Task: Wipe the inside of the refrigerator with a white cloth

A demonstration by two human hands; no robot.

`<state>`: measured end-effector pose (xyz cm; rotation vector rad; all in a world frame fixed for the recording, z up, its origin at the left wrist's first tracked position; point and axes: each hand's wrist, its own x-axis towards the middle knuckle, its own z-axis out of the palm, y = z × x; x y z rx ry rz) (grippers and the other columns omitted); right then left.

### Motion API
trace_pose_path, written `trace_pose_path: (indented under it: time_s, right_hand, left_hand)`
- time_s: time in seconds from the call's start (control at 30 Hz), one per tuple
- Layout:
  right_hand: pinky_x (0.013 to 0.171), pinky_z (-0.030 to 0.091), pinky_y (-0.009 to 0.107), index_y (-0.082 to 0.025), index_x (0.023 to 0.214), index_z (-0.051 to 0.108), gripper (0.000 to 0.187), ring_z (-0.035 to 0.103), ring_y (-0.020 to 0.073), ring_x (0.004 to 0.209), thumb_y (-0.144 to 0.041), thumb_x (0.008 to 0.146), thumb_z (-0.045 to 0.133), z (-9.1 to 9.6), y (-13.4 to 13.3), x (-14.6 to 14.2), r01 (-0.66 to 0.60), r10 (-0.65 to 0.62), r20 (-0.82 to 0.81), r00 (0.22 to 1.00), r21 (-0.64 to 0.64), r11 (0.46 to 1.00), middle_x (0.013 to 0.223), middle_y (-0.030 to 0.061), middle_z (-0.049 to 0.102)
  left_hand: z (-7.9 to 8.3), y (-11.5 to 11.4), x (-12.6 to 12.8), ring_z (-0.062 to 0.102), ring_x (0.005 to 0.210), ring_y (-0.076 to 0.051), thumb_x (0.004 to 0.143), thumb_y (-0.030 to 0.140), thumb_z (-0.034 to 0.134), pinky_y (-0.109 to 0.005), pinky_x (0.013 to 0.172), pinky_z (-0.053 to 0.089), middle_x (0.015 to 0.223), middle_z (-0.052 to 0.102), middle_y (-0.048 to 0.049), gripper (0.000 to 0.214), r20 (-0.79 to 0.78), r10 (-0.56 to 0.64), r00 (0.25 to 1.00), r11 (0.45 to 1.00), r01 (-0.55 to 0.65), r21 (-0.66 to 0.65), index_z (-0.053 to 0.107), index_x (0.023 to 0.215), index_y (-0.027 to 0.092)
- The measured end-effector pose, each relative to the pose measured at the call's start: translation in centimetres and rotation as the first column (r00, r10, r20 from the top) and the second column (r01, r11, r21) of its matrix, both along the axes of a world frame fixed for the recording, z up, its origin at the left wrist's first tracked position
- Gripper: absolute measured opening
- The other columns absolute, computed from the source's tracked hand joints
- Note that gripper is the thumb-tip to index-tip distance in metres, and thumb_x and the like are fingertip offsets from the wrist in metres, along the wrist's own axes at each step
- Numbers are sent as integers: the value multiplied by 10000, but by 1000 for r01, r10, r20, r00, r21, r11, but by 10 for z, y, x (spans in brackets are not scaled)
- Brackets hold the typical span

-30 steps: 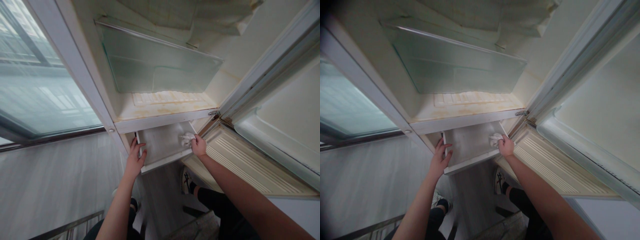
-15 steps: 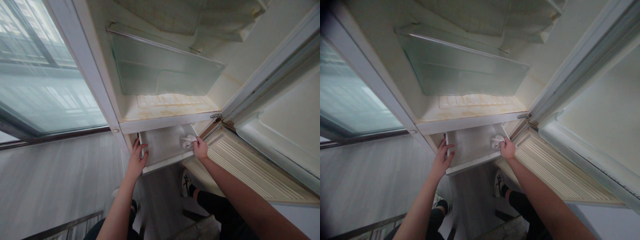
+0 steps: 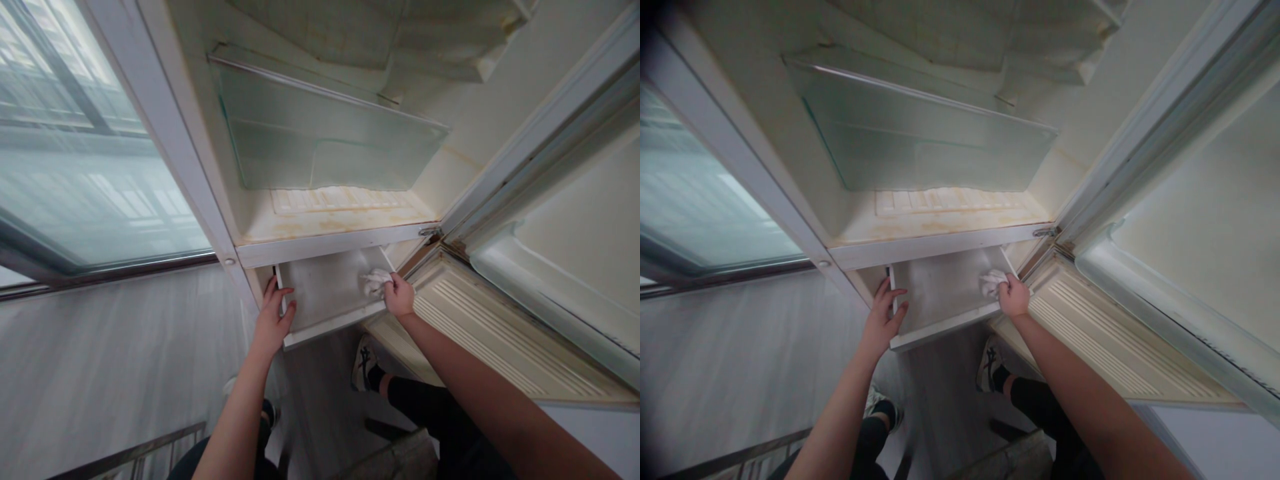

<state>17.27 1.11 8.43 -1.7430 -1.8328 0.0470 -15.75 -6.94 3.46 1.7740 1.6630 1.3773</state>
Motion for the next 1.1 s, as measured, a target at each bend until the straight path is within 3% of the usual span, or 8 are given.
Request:
trace_pose_path:
  time_s: [0.23,0.5,0.63,0.87,1.03,1.1]
  right_hand:
    - [607,226,275,-201,688,494,232,442,150,606,-318,830,351,3,-1,-1,19,-17,59,998,-31,999,583,1,454]
    - [601,195,290,-204,779,615,280,497,166,650,-328,881,387,14,3,-7,66,-15,231,973,-213,975,679,31,605]
    - [611,224,286,-203,791,637,290,543,169,686,-303,895,385,15,3,-7,75,-21,239,971,-217,973,707,31,636]
    - [624,267,287,-197,838,650,325,603,176,746,-301,919,353,14,-1,-7,89,-25,287,958,-215,973,776,44,681]
    - [625,315,280,-202,946,692,394,650,209,862,-353,944,328,25,4,-12,95,58,382,922,-368,925,928,79,722]
    - [650,359,281,-185,1044,702,447,656,239,953,-399,954,321,32,12,-13,50,196,393,898,-535,843,1054,115,717]
  left_hand:
    - [-2,3,0,308,1480,-294,929,336,516,-539,1191,290,1541,366,-168,258,-15,14,1000,1000,-14,19,593,1134,200]
    - [-4,7,0,344,1459,-323,876,336,561,-548,1174,317,1522,406,-154,258,-1,47,999,999,-47,23,621,1092,209]
    - [-3,6,0,352,1456,-328,876,364,568,-540,1145,366,1515,431,-156,264,41,46,998,998,-47,29,638,1078,209]
    - [3,5,7,635,1196,-285,903,327,539,-462,954,560,1437,551,-138,305,242,206,948,976,-182,-118,594,1187,233]
    - [0,6,10,612,1236,-289,883,350,571,-453,951,565,1411,585,-126,278,315,247,916,968,-220,-118,644,1122,229]
    - [0,7,10,627,1216,-285,880,350,578,-453,948,567,1396,599,-124,297,320,254,913,967,-228,-115,645,1143,230]
